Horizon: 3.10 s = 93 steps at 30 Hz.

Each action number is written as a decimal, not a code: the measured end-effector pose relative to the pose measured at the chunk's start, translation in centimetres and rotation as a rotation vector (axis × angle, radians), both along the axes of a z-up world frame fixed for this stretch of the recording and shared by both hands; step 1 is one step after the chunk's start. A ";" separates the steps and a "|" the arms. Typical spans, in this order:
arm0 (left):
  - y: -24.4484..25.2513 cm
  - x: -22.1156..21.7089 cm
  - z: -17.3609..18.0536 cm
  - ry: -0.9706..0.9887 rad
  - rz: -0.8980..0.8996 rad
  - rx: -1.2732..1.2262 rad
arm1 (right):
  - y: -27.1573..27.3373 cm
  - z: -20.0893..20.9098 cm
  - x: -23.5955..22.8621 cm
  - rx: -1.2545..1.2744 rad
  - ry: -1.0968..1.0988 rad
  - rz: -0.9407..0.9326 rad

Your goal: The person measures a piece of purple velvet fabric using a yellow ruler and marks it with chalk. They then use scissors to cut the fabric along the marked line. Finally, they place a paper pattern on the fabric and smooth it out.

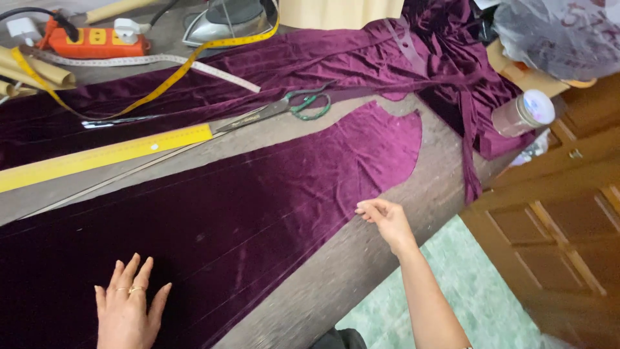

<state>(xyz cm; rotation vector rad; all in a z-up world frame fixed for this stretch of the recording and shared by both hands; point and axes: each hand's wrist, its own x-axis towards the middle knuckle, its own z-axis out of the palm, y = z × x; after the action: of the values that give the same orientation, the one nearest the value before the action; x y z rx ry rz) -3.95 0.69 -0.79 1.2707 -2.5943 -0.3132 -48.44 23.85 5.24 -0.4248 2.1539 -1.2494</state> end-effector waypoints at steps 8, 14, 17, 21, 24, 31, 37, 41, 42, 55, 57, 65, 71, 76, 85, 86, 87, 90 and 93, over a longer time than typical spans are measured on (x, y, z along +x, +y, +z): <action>4.1 -15.3 -0.5 0.085 0.093 -0.012 | 1.1 0.2 -20.9 -0.050 0.095 0.013; 6.2 -23.8 0.7 0.094 0.070 0.028 | 1.7 -2.2 -33.2 -0.011 0.167 -0.069; 6.5 -25.3 0.4 0.086 0.091 0.042 | 0.5 -3.2 -35.6 0.025 0.166 -0.080; 6.6 -25.7 0.0 0.047 0.121 0.040 | -1.8 -3.5 -36.2 0.171 0.255 -0.034; 6.5 -25.7 -0.4 0.029 0.142 0.063 | -3.0 -4.6 -37.2 0.272 0.372 0.044; 6.8 -25.7 -0.2 0.044 0.153 0.021 | -4.1 -5.5 -38.8 0.374 0.513 0.112; 7.0 -25.6 0.4 0.094 0.152 0.032 | -4.2 -5.2 -38.3 0.343 0.450 0.110; 7.4 -26.1 1.9 0.113 0.136 0.032 | -4.4 -6.2 -38.6 0.375 0.425 0.141; 7.5 -26.2 2.3 0.133 0.127 0.037 | -4.4 -7.0 -38.9 0.381 0.459 0.159; 8.5 -25.7 4.8 0.264 0.183 0.171 | -4.3 -7.0 -38.4 0.295 0.387 0.289; 8.6 -25.7 5.3 0.296 0.197 0.186 | -4.3 -7.1 -38.4 0.242 0.316 0.253; 9.1 -26.6 6.8 0.561 0.337 0.312 | -6.1 -5.0 -34.6 0.205 0.112 0.196; 9.8 -28.5 4.8 0.801 0.430 0.715 | -9.1 -5.2 -28.8 0.102 0.023 0.301; 9.9 -30.4 5.2 0.995 0.369 1.013 | -13.5 -0.7 -15.8 0.083 -0.082 0.437; 8.6 -30.6 10.1 1.226 0.673 1.313 | -14.8 6.3 -4.7 -0.175 -0.485 1.003; 8.6 -30.6 10.0 1.187 0.772 1.280 | -14.8 5.4 -5.7 -0.146 -0.433 0.896; 8.5 -30.5 9.8 1.147 0.871 1.246 | -14.8 4.5 -6.7 -0.116 -0.381 0.789; 9.0 -29.0 0.1 1.115 0.967 1.194 | -13.3 4.6 -9.9 -0.014 -0.264 0.578; 8.4 -29.6 7.9 0.995 0.860 1.108 | -11.4 2.7 -12.6 0.002 -0.152 0.439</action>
<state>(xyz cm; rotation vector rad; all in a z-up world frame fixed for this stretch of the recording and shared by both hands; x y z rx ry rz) -33.51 9.06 7.13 1.6776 -0.8254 -1.7269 -61.01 12.47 7.93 -0.7314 1.8069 -0.9946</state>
